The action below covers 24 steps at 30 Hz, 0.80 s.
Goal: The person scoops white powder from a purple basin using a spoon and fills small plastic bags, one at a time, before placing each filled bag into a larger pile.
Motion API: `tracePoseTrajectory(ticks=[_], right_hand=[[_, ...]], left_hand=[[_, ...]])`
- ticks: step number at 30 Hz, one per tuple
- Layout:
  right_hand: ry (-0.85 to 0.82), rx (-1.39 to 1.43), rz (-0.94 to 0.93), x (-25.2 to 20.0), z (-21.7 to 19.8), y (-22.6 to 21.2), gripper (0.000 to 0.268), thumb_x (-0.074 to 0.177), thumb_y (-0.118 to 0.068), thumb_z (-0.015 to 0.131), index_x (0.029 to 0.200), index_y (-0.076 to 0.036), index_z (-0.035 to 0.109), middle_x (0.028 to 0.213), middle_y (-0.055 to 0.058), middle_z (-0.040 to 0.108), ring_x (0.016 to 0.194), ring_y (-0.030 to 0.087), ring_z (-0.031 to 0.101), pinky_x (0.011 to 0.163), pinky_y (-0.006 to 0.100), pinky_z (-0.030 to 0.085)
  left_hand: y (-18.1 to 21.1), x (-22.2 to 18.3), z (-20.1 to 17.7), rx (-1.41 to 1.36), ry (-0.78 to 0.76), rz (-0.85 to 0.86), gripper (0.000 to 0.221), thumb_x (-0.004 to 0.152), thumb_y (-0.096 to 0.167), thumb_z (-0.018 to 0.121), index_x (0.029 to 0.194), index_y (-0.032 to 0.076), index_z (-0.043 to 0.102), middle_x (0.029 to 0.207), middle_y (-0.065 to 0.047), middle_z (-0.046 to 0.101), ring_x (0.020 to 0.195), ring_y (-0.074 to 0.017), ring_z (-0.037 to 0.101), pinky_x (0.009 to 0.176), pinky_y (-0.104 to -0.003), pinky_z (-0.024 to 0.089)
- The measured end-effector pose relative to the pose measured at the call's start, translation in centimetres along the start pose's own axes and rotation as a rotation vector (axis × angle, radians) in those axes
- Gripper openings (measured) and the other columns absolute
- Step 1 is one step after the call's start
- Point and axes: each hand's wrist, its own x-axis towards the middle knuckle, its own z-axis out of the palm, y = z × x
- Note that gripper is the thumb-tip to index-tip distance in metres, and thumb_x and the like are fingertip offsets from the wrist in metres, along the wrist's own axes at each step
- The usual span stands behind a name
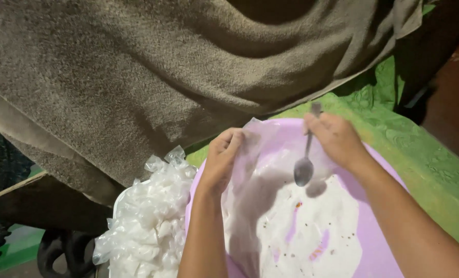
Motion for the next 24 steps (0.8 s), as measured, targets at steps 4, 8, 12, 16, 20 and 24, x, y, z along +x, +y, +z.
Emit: tracePoseTrajectory(ticks=[4,8,12,16,20,24], right_hand=[[-0.059,0.174,-0.220,0.3,1.7,0.7,0.048,0.111,-0.034,0.049,0.073,-0.007,0.064,0.074,0.009,0.065,0.085,0.026,0.063,0.090,0.037,0.048],[-0.113,0.326,-0.056,-0.5,2.6,1.1,0.045,0.105,-0.050,0.049,0.105,-0.008,0.066,0.082,0.006,0.064,0.081,0.017,0.058,0.079,0.033,0.051],[-0.070,0.142,-0.232,-0.3,4.0,1.7,0.035,0.082,-0.029,0.089,0.092,-0.008,0.062,0.076,0.004,0.054,0.066,0.014,0.059,0.068,0.027,0.053],[-0.028,0.151,-0.208,-0.8,4.6,2.2,0.027,0.086,-0.022,0.084,0.099,-0.005,0.066,0.076,0.009,0.059,0.070,0.017,0.061,0.067,0.032,0.052],[0.028,0.228,-0.096,-1.2,3.1,0.8,0.019,0.089,-0.015,0.078,0.104,-0.008,0.068,0.076,0.009,0.066,0.069,0.018,0.059,0.066,0.034,0.052],[0.124,0.350,0.126,-1.4,0.8,-2.8,0.020,0.098,-0.026,0.073,0.087,-0.010,0.067,0.058,0.004,0.059,0.049,0.014,0.053,0.051,0.029,0.046]], left_hand=[[-0.7,0.0,1.2,-0.016,-0.013,0.004,0.024,0.103,0.029,0.062,0.098,0.009,0.074,0.091,-0.002,0.066,0.090,-0.0134,0.060,0.089,-0.032,0.053],[-2.4,0.9,2.2,-0.282,0.006,-0.038,0.021,0.103,0.030,0.062,0.103,0.011,0.070,0.096,-0.003,0.069,0.092,-0.0153,0.062,0.089,-0.032,0.053],[1.7,-0.7,4.5,-0.345,-0.050,-0.073,0.034,0.102,0.037,0.060,0.124,0.011,0.064,0.119,-0.004,0.065,0.112,-0.0158,0.057,0.103,-0.033,0.047],[3.1,-2.8,5.5,-0.157,-0.264,-0.117,0.072,0.103,0.050,0.035,0.150,-0.004,0.038,0.150,-0.028,0.041,0.142,-0.0339,0.038,0.121,-0.053,0.027],[-0.1,-1.8,4.2,0.060,-0.392,-0.061,0.054,0.076,0.019,0.086,0.124,0.002,0.068,0.115,-0.012,0.070,0.105,-0.0214,0.063,0.097,-0.039,0.052],[-2.0,-0.6,2.8,0.489,-0.189,0.169,0.053,0.077,0.031,0.087,0.115,-0.004,0.072,0.109,-0.026,0.074,0.110,-0.0452,0.069,0.094,-0.051,0.055]])
